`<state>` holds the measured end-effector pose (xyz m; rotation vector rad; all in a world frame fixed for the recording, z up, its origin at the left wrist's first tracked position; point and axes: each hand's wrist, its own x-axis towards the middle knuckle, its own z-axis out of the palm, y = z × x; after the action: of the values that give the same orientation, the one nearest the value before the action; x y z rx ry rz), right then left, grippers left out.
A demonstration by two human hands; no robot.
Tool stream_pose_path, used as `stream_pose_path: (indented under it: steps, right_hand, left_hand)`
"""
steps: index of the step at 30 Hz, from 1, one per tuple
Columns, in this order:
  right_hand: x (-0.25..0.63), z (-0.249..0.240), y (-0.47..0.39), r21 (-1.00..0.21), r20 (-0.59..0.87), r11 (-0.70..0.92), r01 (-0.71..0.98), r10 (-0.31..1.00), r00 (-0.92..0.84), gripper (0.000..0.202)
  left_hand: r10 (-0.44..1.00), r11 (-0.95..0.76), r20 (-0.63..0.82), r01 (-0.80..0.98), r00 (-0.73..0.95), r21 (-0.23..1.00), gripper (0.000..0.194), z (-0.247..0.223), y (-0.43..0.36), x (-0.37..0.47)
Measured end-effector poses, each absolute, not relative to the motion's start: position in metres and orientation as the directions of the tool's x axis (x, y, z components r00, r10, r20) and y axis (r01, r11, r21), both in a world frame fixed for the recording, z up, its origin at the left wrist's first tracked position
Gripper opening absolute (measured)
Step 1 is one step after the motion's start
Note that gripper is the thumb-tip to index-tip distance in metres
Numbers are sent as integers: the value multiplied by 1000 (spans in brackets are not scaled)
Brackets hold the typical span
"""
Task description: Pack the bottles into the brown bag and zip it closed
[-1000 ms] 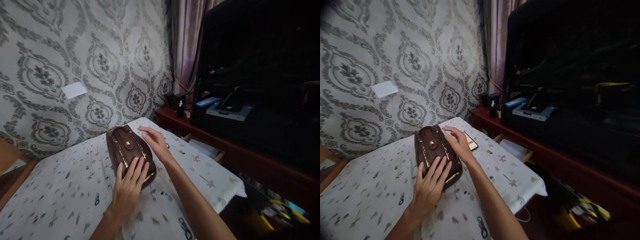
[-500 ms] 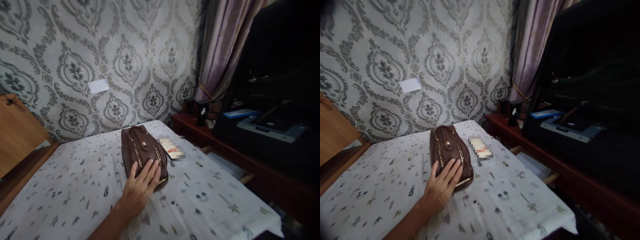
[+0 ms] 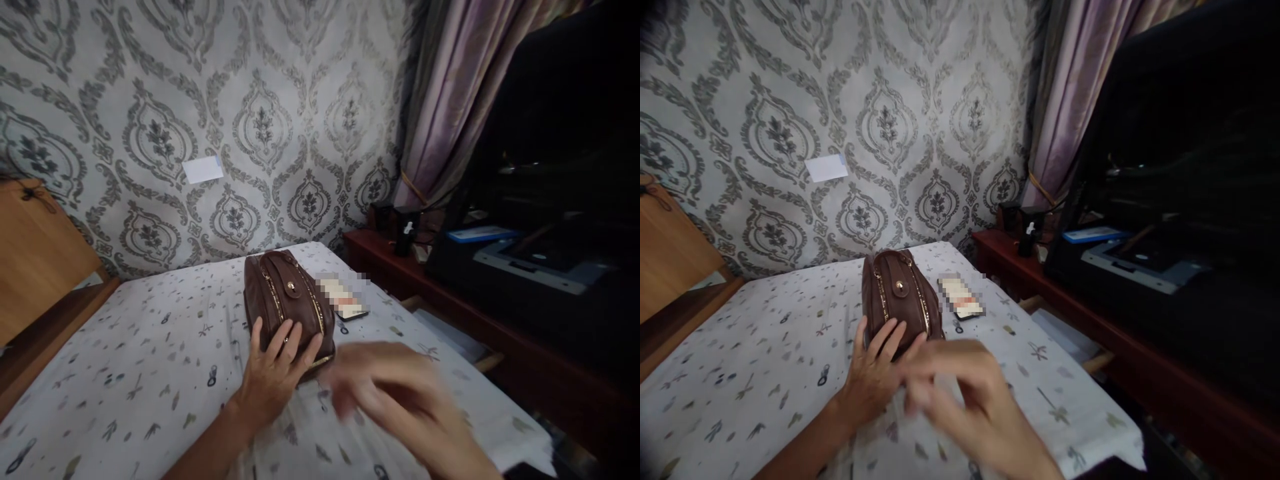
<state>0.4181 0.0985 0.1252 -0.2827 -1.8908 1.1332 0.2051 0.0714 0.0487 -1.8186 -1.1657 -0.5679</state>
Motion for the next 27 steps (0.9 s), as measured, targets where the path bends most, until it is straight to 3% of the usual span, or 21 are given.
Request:
stream_pose_path:
  steps: [4,11,16,20,22,25,27]
  right_hand:
    - [374,119,132,-913,401,363,-185,720,-567,45]
    - [356,86,142,-927,370,271,-259,777,-509,48]
    - [352,74,138,-889,456,381,-254,780,-428,42]
    - [347,65,137,-890,448,367,-272,815,-368,42]
    - [345,62,139,-901,401,290,-323,839,-366,43]
    - [346,59,141,-905,339,184,-383,856,-390,46]
    - [346,57,142,-904,309,133,-406,859,-407,48]
  left_hand:
    - [469,-234,755,889,457,-393,40,49,69,203]
    - [431,-336,785,886,446,-319,31,64,66,203]
    - [461,-465,821,880,336,-99,24,92,61,199]
    - [563,-368,809,928,167,64,24,139,89,189]
    - [656,-317,741,944,145,96,29,162,115,182]
    - [839,-185,516,982,171,-25,38,184,158,173]
    - [888,-184,417,981,195,-66,35,190,180,169]
